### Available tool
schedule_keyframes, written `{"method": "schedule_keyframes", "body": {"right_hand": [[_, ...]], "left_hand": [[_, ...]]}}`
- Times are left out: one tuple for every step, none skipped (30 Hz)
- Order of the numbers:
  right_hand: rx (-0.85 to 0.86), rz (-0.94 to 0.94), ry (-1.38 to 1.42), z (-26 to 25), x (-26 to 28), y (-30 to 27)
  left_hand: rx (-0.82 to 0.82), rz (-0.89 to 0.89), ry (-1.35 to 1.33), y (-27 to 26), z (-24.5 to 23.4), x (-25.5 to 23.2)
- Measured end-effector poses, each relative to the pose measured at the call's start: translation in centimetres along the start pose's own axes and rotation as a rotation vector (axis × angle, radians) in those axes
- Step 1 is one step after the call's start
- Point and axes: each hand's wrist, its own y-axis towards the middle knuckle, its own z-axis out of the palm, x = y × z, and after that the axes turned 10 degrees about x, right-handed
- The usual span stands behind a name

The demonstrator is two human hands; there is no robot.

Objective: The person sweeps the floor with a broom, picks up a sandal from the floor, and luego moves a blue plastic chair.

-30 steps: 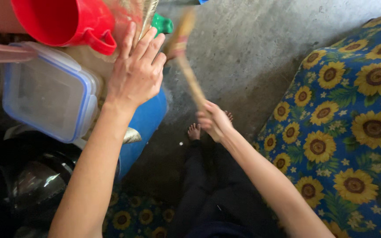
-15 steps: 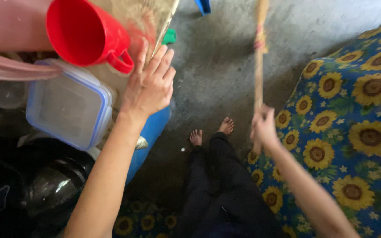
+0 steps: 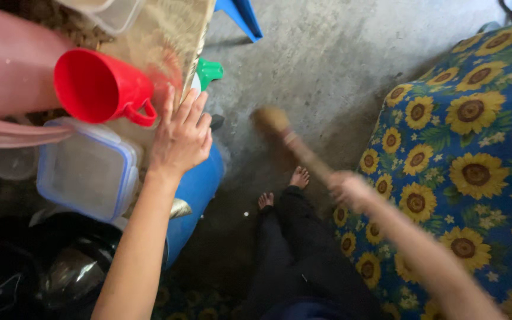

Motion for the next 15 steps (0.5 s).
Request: {"method": "schedule_keyframes", "body": {"right_hand": [[-0.194, 0.024, -0.337, -3.4, 3.1, -0.7], [-0.246, -0.017, -0.366, -6.4, 6.4, -1.3], [-0.295, -0.029, -0.513, -9.0, 8.9, -2.1], [-0.288, -0.077, -0.288, -10.7, 11.0, -2.3], [-0.300, -0.180, -0.229, -12.0, 12.6, -2.7], [-0.312, -0.284, -0.170, -12.6, 13.4, -3.0], [-0.316, -0.289, -0.164, -12.3, 13.2, -3.3], [-0.413, -0.289, -0.232, -11.4, 12.4, -3.6], [-0.518, -0.292, -0.299, -10.7, 11.4, -4.2], [-0.525, -0.301, -0.363, -9.9, 9.8, -5.2], [-0.535, -0.310, -0.426, -8.9, 7.6, -6.4], [-0.501, -0.205, -0.361, -8.0, 4.9, -8.0], [-0.378, -0.240, -0.367, -7.8, 2.6, -9.9], [-0.280, -0.005, -0.304, -8.3, 0.8, -11.6], [-0.200, 0.037, -0.219, -8.5, -1.0, -12.6]], "left_hand": [[-0.004, 0.006, 0.001, 0.1, -0.1, 0.0], [0.001, 0.005, 0.015, 0.1, -0.1, 0.1], [0.013, 0.001, 0.025, 0.0, 0.0, -0.1], [0.016, 0.004, 0.022, -0.1, 0.1, -0.2], [0.013, 0.003, 0.029, -0.1, 0.1, -0.1], [0.011, 0.003, 0.036, -0.2, 0.1, 0.1], [0.006, 0.008, 0.038, -0.1, 0.1, 0.2], [0.000, -0.002, 0.008, -0.1, 0.0, 0.1], [-0.013, -0.010, -0.024, 0.0, -0.2, 0.0], [-0.026, -0.002, -0.023, 0.0, -0.4, -0.1], [-0.005, -0.017, -0.034, 0.1, -0.8, -0.2], [0.015, -0.032, -0.045, 0.4, -1.2, -0.5], [0.001, -0.022, -0.041, 0.9, -1.6, -1.1], [-0.038, -0.019, -0.055, 1.8, -2.1, -2.1], [-0.072, -0.010, -0.069, 3.3, -2.5, -2.8]]}}
